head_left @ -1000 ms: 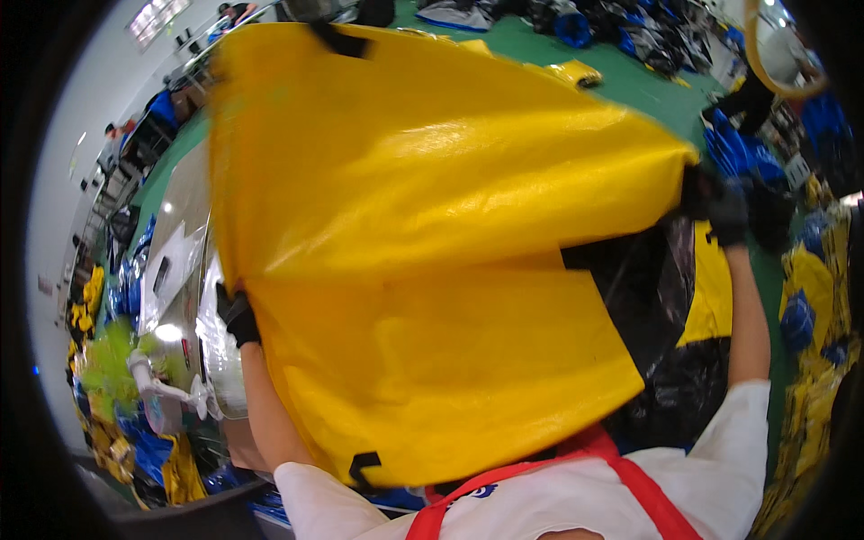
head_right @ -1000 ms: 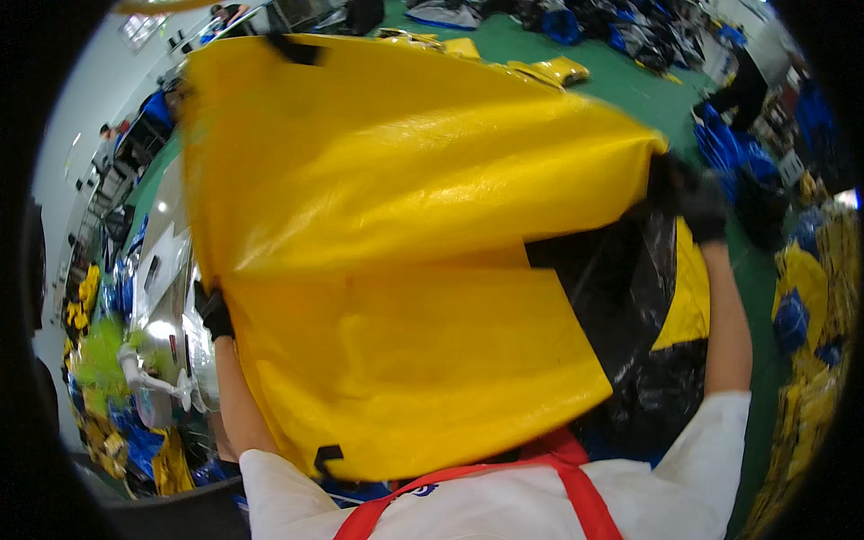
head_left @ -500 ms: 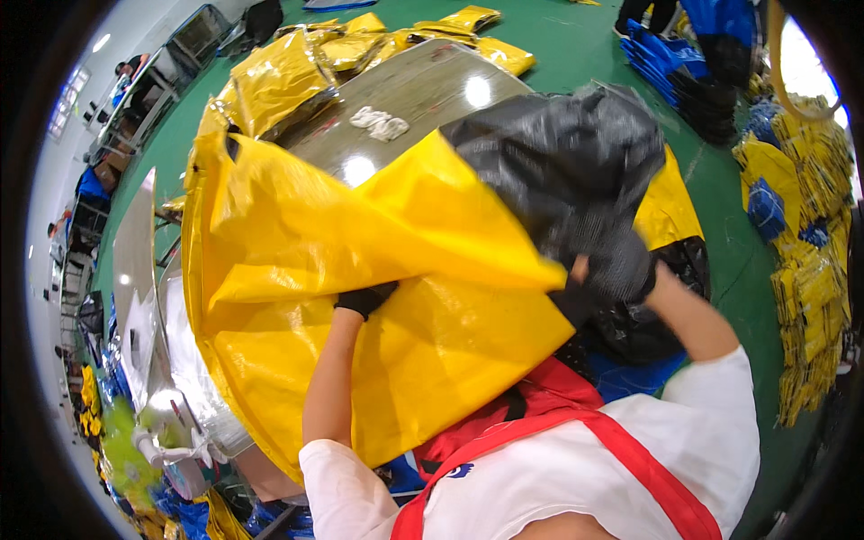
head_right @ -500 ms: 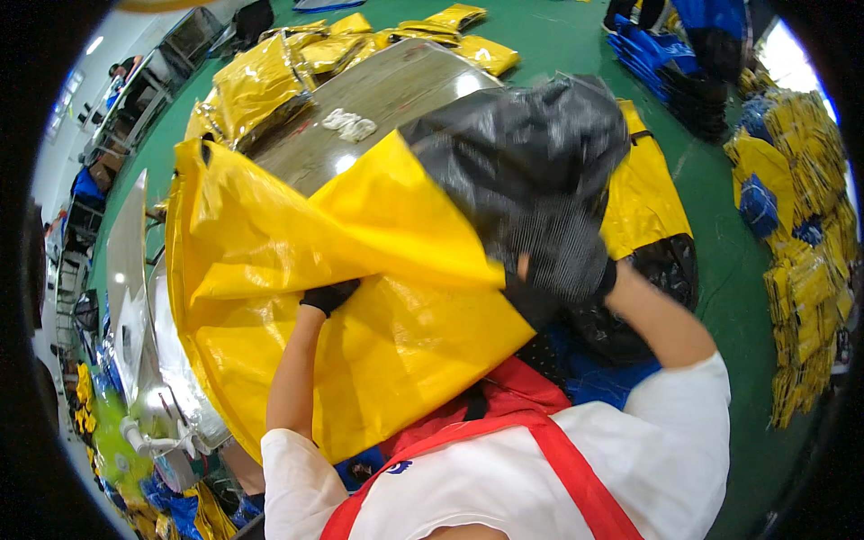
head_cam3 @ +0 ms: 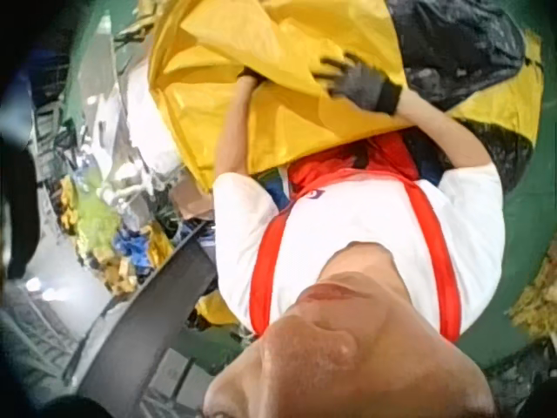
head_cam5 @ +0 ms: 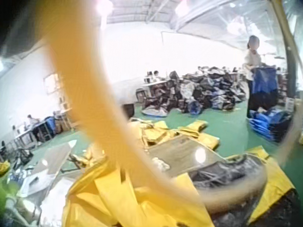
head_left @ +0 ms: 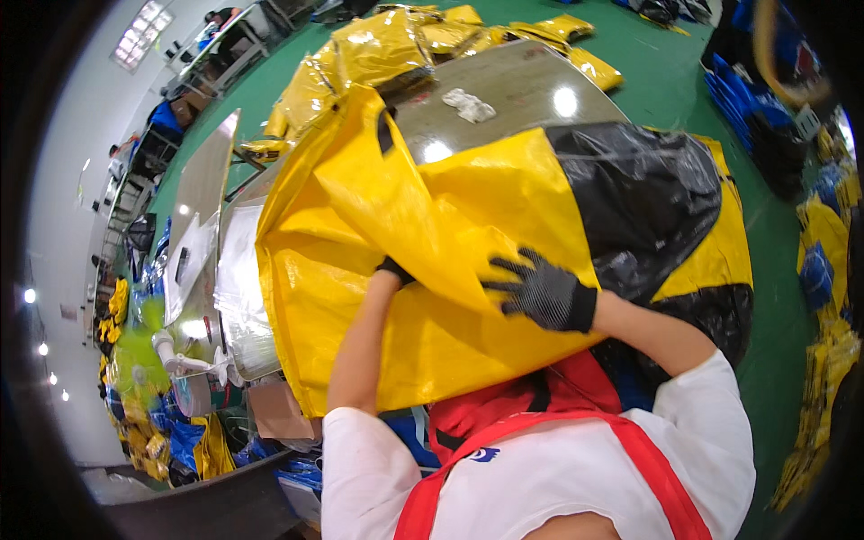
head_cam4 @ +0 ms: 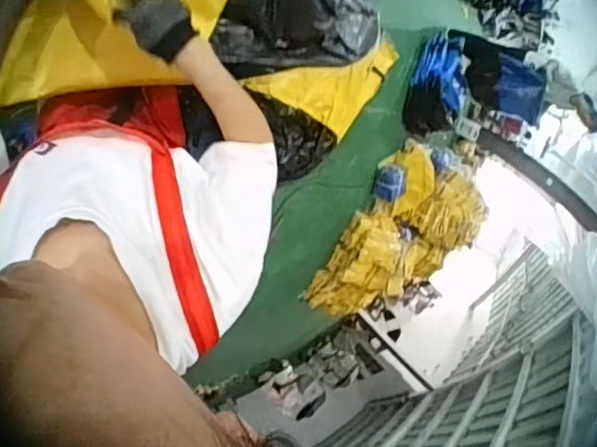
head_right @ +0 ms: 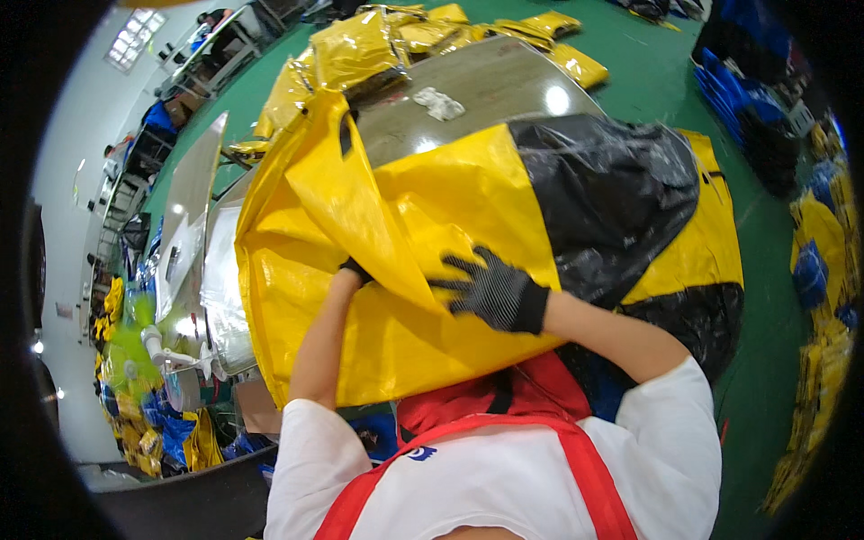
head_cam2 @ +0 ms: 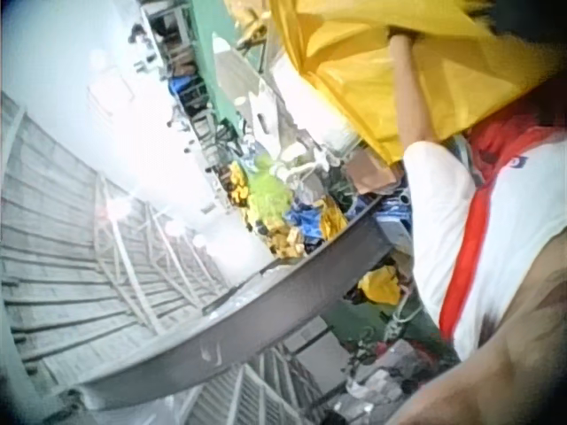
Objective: The person folds yellow and black delivery bags, places them into clear plastic bags, and sets the packaged items aside on a table. The process is repeated multiple times with consistent folding and bagging.
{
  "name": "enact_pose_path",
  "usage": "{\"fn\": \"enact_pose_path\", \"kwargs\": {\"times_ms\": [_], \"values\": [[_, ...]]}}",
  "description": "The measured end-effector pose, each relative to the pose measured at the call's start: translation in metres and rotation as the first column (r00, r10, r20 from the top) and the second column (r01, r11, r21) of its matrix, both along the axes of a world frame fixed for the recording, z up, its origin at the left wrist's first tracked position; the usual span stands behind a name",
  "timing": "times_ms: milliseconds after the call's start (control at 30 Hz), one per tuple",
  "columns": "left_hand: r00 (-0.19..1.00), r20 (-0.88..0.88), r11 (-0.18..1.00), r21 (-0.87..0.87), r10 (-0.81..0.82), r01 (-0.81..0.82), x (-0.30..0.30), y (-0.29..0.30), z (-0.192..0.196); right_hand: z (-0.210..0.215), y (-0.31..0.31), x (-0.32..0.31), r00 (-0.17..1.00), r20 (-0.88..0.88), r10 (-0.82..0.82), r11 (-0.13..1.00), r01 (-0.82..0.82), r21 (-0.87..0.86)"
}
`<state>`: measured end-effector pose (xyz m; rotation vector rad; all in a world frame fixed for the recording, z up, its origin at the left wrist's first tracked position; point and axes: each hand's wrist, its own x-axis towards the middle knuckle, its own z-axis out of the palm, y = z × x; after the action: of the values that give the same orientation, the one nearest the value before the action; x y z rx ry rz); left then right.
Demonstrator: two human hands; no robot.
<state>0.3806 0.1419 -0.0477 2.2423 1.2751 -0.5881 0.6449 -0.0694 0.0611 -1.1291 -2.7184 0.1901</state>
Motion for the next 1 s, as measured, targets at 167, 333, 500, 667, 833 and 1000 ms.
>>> {"fn": "enact_pose_path", "kwargs": {"times_ms": [167,333,500,667,833,1000], "values": [[0.987,0.132,0.794,0.590,0.087,-0.149,-0.303,0.018,0.011,-0.033,-0.027,0.003,0.972,0.117,0.202,0.953,-0.168,-0.254],[-0.723,0.281,0.297,-0.949,0.632,-0.109,-0.296,0.011,0.109,-0.044,-0.035,0.019,0.971,0.216,0.106,0.948,-0.034,-0.315],[0.086,0.740,0.708,-0.595,0.667,-0.380,-0.322,-0.012,0.181,-0.042,-0.026,-0.020,0.838,0.514,0.182,0.963,-0.045,-0.267],[0.267,0.675,0.693,-0.499,0.687,-0.520,-0.205,-0.003,0.245,-0.047,-0.027,-0.017,0.798,0.592,0.113,0.961,0.064,-0.270],[0.941,0.046,0.941,0.037,0.334,-0.336,-0.326,-0.055,0.215,-0.048,-0.023,-0.019,0.854,0.495,0.159,0.942,0.019,-0.334],[0.597,-0.774,0.959,0.281,0.211,0.024,-0.280,-0.103,0.198,-0.032,-0.014,0.005,0.910,0.329,0.253,0.902,-0.098,-0.421]]}}
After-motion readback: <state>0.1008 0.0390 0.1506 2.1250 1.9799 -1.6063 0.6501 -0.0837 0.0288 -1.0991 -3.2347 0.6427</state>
